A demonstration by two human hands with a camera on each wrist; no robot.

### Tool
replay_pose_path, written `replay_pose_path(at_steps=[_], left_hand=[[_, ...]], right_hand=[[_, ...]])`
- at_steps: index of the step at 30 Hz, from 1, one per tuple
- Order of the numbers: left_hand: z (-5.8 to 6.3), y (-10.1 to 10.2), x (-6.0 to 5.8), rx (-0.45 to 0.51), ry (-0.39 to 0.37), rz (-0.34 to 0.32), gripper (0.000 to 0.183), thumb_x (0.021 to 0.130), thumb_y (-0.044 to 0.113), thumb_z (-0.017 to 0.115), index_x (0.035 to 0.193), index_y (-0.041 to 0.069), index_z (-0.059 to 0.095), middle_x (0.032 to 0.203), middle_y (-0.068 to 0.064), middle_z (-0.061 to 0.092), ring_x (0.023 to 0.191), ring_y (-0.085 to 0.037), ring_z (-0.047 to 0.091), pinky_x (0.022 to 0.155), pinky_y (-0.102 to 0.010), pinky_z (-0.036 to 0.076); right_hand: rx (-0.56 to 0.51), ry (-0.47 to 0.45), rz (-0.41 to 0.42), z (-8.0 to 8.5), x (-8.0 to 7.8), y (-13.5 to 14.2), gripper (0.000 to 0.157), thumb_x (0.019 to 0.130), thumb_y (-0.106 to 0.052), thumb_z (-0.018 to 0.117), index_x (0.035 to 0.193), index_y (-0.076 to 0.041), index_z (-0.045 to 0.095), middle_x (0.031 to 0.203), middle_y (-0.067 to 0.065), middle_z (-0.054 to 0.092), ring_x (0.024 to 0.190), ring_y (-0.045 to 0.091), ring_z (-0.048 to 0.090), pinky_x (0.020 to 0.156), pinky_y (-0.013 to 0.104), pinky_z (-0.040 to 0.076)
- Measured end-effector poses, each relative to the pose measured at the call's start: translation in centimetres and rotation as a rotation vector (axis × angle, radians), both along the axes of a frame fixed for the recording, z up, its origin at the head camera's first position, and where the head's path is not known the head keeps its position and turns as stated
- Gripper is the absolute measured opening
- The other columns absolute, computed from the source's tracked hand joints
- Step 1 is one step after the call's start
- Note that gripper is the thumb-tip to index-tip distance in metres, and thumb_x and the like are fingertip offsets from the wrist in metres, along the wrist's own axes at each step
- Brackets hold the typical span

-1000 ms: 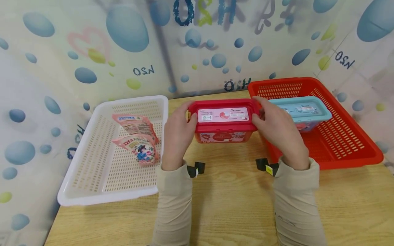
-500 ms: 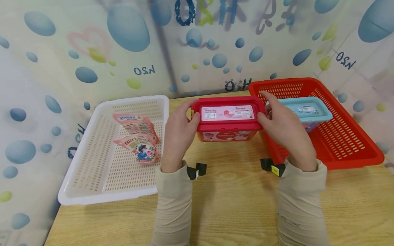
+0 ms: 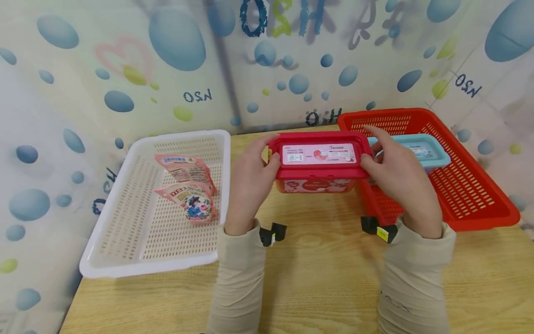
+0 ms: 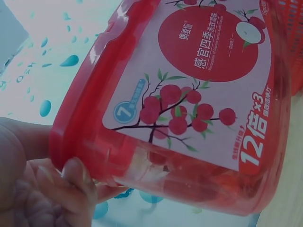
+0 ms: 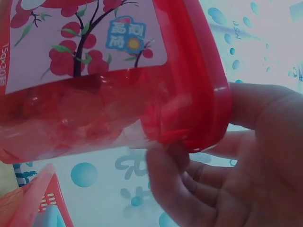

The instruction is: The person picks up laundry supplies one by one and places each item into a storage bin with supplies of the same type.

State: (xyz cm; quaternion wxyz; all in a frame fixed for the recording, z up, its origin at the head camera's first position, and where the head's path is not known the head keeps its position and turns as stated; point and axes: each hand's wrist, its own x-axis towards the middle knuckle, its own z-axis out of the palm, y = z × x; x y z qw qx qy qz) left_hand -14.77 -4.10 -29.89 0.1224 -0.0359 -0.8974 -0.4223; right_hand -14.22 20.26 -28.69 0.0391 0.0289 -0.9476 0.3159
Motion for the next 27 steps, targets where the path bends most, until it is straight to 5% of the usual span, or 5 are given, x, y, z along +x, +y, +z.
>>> replay_pose_path(at_steps=[9, 27], left_hand=[[0.2, 0.7, 0.1, -0.032, -0.011, -0.038, 0.042, 0.086, 0.027, 0.058, 0.127, 0.026, 0.048, 0.123, 0.007, 0.049, 0.075, -0.008, 0.05, 0.06, -0.021, 0.046], [0.3, 1.0, 0.3, 0.043, -0.021, -0.072, 0.039, 0.086, 0.027, 0.058, 0.124, 0.027, 0.05, 0.122, 0.008, 0.047, 0.069, -0.009, 0.051, 0.057, -0.023, 0.047]], right_hand=[[-0.007, 0.016, -0.04, 0.1, 0.0, 0.7, 0.068, 0.087, -0.028, 0.055, 0.143, -0.024, 0.017, 0.112, 0.016, 0.047, 0.088, 0.03, 0.05, 0.056, 0.038, 0.051], [0.054, 0.007, 0.03, 0.8, -0.4, 1.6, 0.066, 0.087, -0.026, 0.055, 0.142, -0.023, 0.02, 0.112, 0.017, 0.048, 0.087, 0.031, 0.049, 0.055, 0.038, 0.051]])
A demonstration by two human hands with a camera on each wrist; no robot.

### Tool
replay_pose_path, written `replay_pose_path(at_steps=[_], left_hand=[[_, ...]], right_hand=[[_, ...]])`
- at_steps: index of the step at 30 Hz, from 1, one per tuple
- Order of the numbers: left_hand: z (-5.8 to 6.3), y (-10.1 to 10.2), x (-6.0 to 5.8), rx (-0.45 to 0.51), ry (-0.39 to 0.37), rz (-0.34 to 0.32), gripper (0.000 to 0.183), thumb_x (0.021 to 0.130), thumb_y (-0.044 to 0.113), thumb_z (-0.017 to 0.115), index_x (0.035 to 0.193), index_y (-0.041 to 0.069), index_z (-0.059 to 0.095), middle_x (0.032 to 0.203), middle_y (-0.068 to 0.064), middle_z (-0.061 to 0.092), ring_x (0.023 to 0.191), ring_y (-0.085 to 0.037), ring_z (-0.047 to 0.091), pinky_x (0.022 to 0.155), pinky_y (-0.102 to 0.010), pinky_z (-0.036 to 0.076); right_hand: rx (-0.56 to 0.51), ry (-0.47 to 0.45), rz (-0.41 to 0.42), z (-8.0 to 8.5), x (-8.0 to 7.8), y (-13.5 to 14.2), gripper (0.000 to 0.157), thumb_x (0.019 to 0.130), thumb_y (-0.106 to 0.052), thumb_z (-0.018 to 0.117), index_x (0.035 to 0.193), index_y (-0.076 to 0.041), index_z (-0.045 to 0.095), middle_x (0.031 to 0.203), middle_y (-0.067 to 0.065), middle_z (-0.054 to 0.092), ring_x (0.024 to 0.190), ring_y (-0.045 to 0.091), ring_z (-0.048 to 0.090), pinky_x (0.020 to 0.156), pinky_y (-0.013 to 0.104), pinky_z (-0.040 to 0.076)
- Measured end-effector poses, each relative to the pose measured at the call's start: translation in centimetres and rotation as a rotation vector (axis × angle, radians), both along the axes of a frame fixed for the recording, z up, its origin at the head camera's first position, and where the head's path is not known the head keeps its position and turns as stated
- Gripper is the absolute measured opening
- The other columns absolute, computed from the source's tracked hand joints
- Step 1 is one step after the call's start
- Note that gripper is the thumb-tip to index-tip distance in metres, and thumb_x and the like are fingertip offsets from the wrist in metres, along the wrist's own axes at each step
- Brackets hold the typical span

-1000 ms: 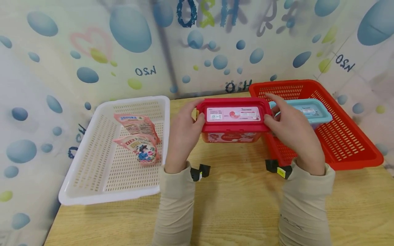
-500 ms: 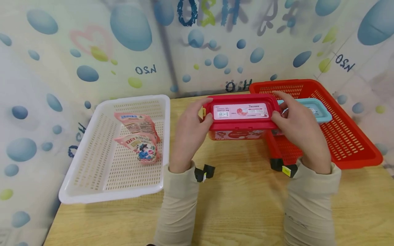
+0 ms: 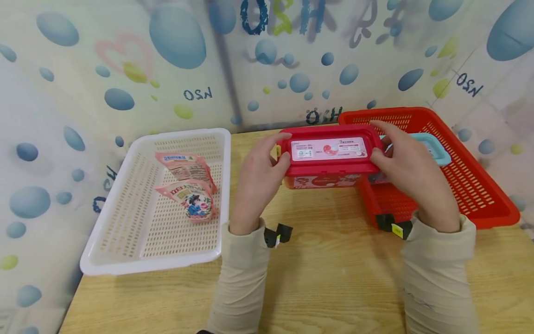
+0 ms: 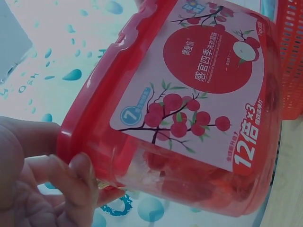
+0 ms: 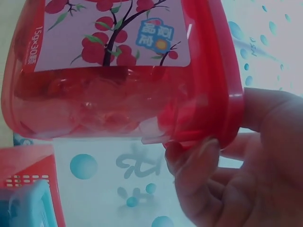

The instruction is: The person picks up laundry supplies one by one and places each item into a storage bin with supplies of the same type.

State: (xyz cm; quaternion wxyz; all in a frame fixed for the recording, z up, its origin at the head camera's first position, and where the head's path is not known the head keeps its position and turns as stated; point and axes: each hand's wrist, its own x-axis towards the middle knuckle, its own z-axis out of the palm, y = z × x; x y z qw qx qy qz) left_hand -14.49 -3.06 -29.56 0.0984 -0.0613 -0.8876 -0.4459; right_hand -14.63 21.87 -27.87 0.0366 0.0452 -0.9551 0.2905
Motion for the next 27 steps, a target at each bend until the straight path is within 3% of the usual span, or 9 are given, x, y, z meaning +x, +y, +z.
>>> replay_pose_path(at_steps=[11, 17, 27], left_hand=[[0.1, 1.3, 0.2, 0.114, 0.008, -0.104, 0.041, 0.089, 0.026, 0.053, 0.129, 0.029, 0.043, 0.118, 0.008, 0.049, 0.065, -0.011, 0.054, 0.054, -0.022, 0.048], [0.0, 1.8, 0.3, 0.116, -0.002, -0.124, 0.043, 0.088, 0.025, 0.054, 0.129, 0.029, 0.041, 0.12, 0.009, 0.046, 0.066, -0.011, 0.053, 0.054, -0.021, 0.047], [-0.1, 2.4, 0.6, 0.113, -0.006, -0.138, 0.046, 0.088, 0.024, 0.055, 0.131, 0.028, 0.039, 0.123, 0.007, 0.044, 0.074, -0.01, 0.052, 0.057, -0.02, 0.048]], right_hand=[[0.043, 0.008, -0.02, 0.5, 0.6, 1.8, 0.063, 0.087, -0.024, 0.054, 0.142, -0.021, 0.023, 0.109, 0.019, 0.049, 0.086, 0.032, 0.049, 0.054, 0.04, 0.05], [0.099, 0.032, -0.032, 0.8, 0.5, 2.3, 0.065, 0.086, -0.023, 0.056, 0.142, -0.019, 0.024, 0.109, 0.02, 0.049, 0.089, 0.034, 0.047, 0.059, 0.049, 0.049], [0.143, -0.004, -0.024, 1.3, 0.8, 2.9, 0.065, 0.086, -0.024, 0.054, 0.142, -0.021, 0.021, 0.111, 0.021, 0.047, 0.089, 0.035, 0.047, 0.053, 0.044, 0.049]])
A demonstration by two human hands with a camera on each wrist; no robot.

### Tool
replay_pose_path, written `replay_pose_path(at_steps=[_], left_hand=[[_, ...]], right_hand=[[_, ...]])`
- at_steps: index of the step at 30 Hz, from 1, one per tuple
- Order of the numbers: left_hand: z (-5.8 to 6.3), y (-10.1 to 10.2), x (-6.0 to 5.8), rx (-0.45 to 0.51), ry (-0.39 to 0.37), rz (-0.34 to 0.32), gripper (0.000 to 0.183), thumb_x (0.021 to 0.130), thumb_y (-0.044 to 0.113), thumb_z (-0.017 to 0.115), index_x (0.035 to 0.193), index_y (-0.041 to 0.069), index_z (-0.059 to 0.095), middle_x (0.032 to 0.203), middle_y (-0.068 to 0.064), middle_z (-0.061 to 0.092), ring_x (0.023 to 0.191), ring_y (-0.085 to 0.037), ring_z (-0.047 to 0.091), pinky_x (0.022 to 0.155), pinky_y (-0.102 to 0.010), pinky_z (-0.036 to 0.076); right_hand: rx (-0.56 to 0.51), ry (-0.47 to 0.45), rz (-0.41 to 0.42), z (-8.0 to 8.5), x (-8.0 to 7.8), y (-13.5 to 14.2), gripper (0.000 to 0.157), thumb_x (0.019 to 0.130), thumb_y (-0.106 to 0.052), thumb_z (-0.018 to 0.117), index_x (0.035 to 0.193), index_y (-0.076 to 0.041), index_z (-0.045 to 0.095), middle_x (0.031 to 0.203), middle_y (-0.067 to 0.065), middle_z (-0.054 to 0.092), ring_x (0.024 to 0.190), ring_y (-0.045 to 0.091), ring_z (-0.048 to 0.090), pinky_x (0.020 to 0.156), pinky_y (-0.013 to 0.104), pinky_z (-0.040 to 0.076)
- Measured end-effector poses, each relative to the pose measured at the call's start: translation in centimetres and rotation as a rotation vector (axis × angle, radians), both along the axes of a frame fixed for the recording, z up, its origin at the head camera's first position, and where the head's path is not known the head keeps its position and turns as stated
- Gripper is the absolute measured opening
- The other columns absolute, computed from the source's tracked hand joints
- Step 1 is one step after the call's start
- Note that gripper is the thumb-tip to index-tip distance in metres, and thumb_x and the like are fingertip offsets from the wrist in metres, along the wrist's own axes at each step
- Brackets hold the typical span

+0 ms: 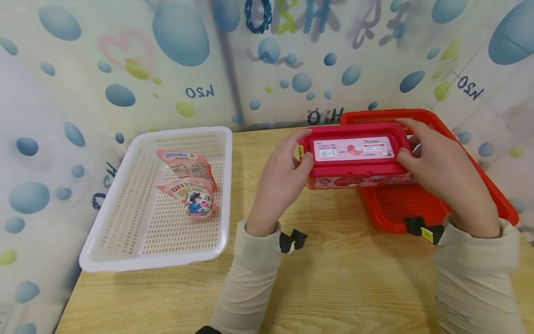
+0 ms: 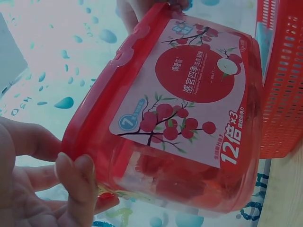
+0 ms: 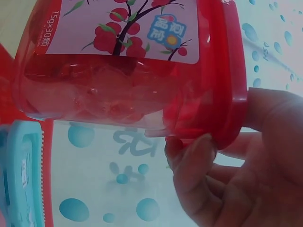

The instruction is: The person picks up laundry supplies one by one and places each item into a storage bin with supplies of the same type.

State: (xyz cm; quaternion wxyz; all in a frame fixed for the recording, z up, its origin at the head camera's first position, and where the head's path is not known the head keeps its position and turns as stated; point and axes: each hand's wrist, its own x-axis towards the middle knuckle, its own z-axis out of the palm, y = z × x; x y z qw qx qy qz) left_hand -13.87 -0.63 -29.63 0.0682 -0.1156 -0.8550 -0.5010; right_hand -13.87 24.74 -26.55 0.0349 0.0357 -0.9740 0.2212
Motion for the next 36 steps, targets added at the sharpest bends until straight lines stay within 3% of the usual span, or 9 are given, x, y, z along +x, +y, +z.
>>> replay_pose_path(at_steps=[5, 12, 18, 27, 36], left_hand=[[-0.1, 0.4, 0.1, 0.006, 0.009, -0.013, 0.046, 0.087, 0.02, 0.055, 0.13, 0.027, 0.04, 0.124, 0.008, 0.042, 0.076, -0.01, 0.052, 0.056, -0.019, 0.048], [-0.1, 1.1, 0.2, 0.005, 0.029, -0.047, 0.047, 0.086, 0.015, 0.057, 0.129, 0.026, 0.041, 0.127, 0.01, 0.039, 0.092, -0.007, 0.046, 0.061, -0.019, 0.048], [-0.1, 1.6, 0.3, 0.028, 0.025, -0.09, 0.047, 0.086, 0.013, 0.057, 0.128, 0.027, 0.042, 0.128, 0.012, 0.037, 0.092, -0.007, 0.045, 0.062, -0.019, 0.048], [-0.1, 2.1, 0.3, 0.077, 0.014, -0.137, 0.046, 0.086, 0.011, 0.057, 0.127, 0.027, 0.043, 0.128, 0.012, 0.037, 0.087, -0.008, 0.048, 0.06, -0.018, 0.048], [-0.9, 2.6, 0.0, 0.113, -0.027, -0.197, 0.048, 0.085, 0.011, 0.059, 0.128, 0.025, 0.044, 0.126, 0.012, 0.038, 0.085, -0.009, 0.049, 0.058, -0.019, 0.048]], right_hand=[[0.012, 0.006, 0.003, 0.1, 0.0, 0.4, 0.067, 0.086, -0.021, 0.055, 0.143, -0.019, 0.02, 0.108, 0.022, 0.046, 0.088, 0.037, 0.046, 0.05, 0.042, 0.049], [0.09, 0.044, -0.004, 0.0, -0.2, 1.0, 0.068, 0.084, -0.015, 0.055, 0.142, -0.014, 0.021, 0.103, 0.022, 0.048, 0.081, 0.035, 0.047, 0.052, 0.045, 0.048], [0.124, 0.065, -0.003, -0.3, -0.2, 1.7, 0.067, 0.084, -0.014, 0.054, 0.142, -0.013, 0.021, 0.098, 0.022, 0.05, 0.077, 0.033, 0.048, 0.051, 0.043, 0.046], [0.09, 0.065, -0.007, -0.7, -0.3, 2.9, 0.07, 0.083, -0.014, 0.057, 0.143, -0.013, 0.018, 0.099, 0.025, 0.05, 0.078, 0.037, 0.05, 0.051, 0.047, 0.048], [0.028, 0.127, -0.037, -1.6, 0.4, 3.8, 0.071, 0.083, -0.014, 0.057, 0.143, -0.013, 0.019, 0.102, 0.023, 0.049, 0.078, 0.034, 0.049, 0.054, 0.05, 0.049]])
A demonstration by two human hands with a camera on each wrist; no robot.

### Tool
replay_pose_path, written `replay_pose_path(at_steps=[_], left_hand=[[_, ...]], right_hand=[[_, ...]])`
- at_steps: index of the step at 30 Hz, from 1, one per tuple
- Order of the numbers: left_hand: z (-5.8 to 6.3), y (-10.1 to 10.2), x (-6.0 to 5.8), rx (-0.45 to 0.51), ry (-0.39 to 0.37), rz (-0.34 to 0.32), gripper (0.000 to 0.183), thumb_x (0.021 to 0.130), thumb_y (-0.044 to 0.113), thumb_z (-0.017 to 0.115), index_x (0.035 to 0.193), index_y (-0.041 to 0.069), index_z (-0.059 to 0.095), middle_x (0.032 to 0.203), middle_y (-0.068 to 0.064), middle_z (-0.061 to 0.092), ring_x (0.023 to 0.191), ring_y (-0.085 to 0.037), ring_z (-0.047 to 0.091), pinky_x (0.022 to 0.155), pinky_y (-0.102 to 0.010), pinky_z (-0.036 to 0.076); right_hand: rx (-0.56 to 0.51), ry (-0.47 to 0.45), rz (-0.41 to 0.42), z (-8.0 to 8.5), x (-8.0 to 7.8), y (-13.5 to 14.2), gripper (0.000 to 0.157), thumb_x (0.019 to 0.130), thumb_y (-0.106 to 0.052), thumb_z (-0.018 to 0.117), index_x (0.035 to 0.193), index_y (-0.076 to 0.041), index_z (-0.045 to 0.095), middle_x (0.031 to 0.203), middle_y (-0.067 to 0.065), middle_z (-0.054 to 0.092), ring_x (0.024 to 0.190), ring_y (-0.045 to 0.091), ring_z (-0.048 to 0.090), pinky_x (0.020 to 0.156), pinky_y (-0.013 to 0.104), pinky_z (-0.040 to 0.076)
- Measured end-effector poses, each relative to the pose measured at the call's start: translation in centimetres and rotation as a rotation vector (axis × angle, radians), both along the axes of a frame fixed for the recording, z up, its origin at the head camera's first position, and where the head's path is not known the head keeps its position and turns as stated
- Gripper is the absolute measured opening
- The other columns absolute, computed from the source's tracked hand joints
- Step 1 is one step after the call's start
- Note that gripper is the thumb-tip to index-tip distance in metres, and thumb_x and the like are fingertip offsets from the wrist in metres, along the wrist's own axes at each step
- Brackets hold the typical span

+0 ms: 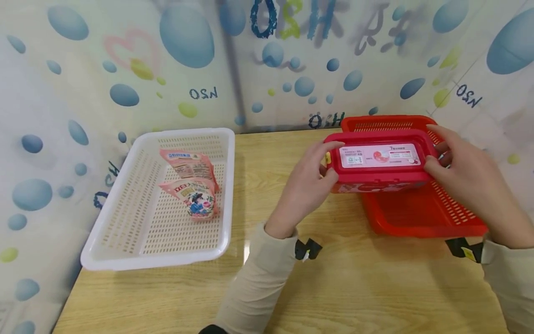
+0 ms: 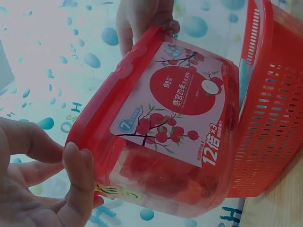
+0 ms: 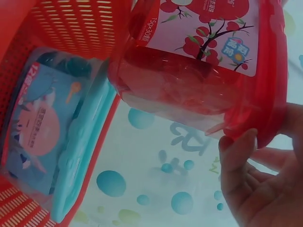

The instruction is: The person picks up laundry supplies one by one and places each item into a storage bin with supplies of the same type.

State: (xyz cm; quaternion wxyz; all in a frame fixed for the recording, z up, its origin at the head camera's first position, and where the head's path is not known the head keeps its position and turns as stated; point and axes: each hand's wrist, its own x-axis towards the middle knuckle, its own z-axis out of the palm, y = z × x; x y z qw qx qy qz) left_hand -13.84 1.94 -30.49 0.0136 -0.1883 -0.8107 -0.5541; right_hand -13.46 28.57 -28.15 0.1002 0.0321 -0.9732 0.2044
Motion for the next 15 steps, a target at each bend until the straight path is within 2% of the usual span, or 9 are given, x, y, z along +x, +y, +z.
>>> replay_pose_path(at_steps=[9, 15], left_hand=[[-0.4, 0.8, -0.1, 0.041, -0.003, -0.106, 0.048, 0.083, 0.013, 0.062, 0.126, 0.026, 0.045, 0.132, 0.012, 0.033, 0.086, -0.008, 0.05, 0.06, -0.019, 0.049], [-0.4, 1.0, 0.0, 0.105, -0.026, -0.168, 0.048, 0.084, 0.01, 0.059, 0.127, 0.026, 0.045, 0.139, 0.015, 0.024, 0.086, -0.009, 0.051, 0.062, -0.021, 0.05]], right_hand=[[0.017, -0.012, -0.041, -0.6, 0.1, 1.0, 0.064, 0.085, -0.012, 0.053, 0.141, -0.006, 0.021, 0.103, 0.025, 0.047, 0.078, 0.035, 0.047, 0.054, 0.048, 0.048], [0.021, -0.044, -0.026, -0.8, 0.1, 2.1, 0.063, 0.087, -0.017, 0.053, 0.14, -0.004, 0.023, 0.106, 0.026, 0.047, 0.079, 0.038, 0.048, 0.054, 0.049, 0.049]])
